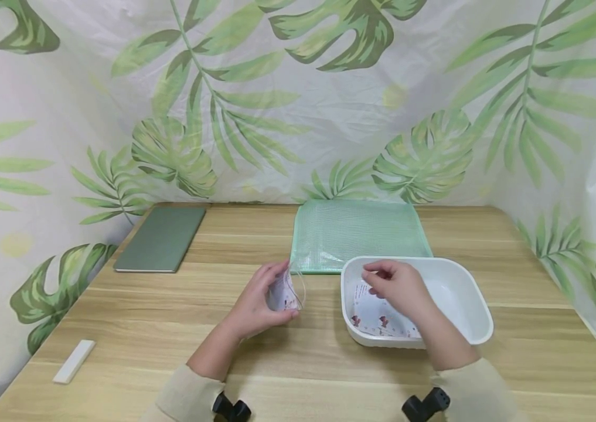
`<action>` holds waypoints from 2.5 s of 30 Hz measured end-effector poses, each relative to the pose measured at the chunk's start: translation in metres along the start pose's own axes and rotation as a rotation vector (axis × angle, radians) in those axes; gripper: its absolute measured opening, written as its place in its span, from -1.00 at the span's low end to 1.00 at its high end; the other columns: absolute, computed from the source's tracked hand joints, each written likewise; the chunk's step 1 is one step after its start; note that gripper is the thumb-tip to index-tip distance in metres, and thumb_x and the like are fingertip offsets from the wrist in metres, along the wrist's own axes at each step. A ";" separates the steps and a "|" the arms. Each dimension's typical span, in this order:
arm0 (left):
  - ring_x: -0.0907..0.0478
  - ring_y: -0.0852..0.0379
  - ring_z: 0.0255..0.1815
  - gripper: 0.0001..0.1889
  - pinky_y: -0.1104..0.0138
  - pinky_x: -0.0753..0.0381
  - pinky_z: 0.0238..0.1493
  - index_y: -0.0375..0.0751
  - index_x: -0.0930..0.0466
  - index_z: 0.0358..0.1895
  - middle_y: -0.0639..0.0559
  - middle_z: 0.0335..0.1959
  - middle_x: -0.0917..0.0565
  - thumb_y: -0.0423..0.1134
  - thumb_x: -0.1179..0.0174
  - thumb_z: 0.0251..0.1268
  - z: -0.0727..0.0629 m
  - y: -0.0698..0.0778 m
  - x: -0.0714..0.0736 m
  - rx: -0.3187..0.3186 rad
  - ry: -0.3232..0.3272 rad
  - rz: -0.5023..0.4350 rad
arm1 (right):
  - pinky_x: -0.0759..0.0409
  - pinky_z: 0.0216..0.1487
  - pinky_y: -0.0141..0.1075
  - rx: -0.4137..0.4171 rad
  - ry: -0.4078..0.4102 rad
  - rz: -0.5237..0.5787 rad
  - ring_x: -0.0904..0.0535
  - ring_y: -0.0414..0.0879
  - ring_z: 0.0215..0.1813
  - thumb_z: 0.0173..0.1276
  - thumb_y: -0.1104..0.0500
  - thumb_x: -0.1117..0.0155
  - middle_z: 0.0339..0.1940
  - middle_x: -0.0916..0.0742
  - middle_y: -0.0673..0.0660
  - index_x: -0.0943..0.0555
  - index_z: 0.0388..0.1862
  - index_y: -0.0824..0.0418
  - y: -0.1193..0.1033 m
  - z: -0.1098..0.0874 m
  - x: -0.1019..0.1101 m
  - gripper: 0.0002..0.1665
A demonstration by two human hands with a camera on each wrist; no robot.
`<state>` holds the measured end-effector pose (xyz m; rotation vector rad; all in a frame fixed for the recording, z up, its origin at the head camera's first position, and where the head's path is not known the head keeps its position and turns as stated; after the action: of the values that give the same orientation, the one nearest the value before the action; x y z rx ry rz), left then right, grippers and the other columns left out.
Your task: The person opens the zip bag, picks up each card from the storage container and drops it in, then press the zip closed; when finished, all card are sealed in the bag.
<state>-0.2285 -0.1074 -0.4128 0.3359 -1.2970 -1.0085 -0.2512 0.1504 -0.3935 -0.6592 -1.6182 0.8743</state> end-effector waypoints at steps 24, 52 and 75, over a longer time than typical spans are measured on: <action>-0.41 0.06 0.19 -0.04 0.17 -0.51 0.13 -0.16 -0.33 0.42 -0.06 0.24 -0.46 -0.07 -0.54 -0.19 0.000 0.001 0.000 0.005 -0.009 -0.015 | -0.47 -0.11 -0.11 -0.103 -0.167 -0.417 -0.49 0.02 -0.16 0.10 0.01 -0.51 -0.19 -0.65 0.21 -0.61 0.06 0.37 0.088 0.017 0.029 -0.37; -0.39 0.06 0.20 -0.03 0.15 -0.50 0.15 -0.20 -0.32 0.43 -0.07 0.25 -0.44 -0.09 -0.55 -0.18 -0.002 0.000 -0.002 0.009 -0.016 -0.021 | -0.48 -0.19 -0.26 -0.159 -0.062 -0.321 -0.49 0.01 -0.17 0.31 0.09 -0.35 -0.23 -0.67 0.18 -0.65 -0.09 0.29 0.084 0.016 0.047 -0.68; -0.40 0.03 0.19 -0.01 0.14 -0.51 0.13 -0.26 -0.30 0.43 -0.09 0.25 -0.45 -0.08 -0.54 -0.19 0.000 0.002 0.000 -0.004 -0.013 -0.012 | -0.59 -0.20 -0.44 -0.023 0.120 0.041 -0.62 -0.30 -0.32 0.41 0.00 -0.24 -0.36 -0.74 -0.26 -0.46 0.31 0.37 0.012 -0.013 0.069 -0.36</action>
<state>-0.2278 -0.1061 -0.4119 0.3351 -1.3061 -1.0243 -0.2543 0.2147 -0.3632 -0.7491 -1.5135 0.8309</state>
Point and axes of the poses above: each hand's wrist, its own z-axis towards the middle knuckle, its own x-axis out of the back of the hand, y = z × x, the point moved 8 cm from there along z, towards the middle knuckle
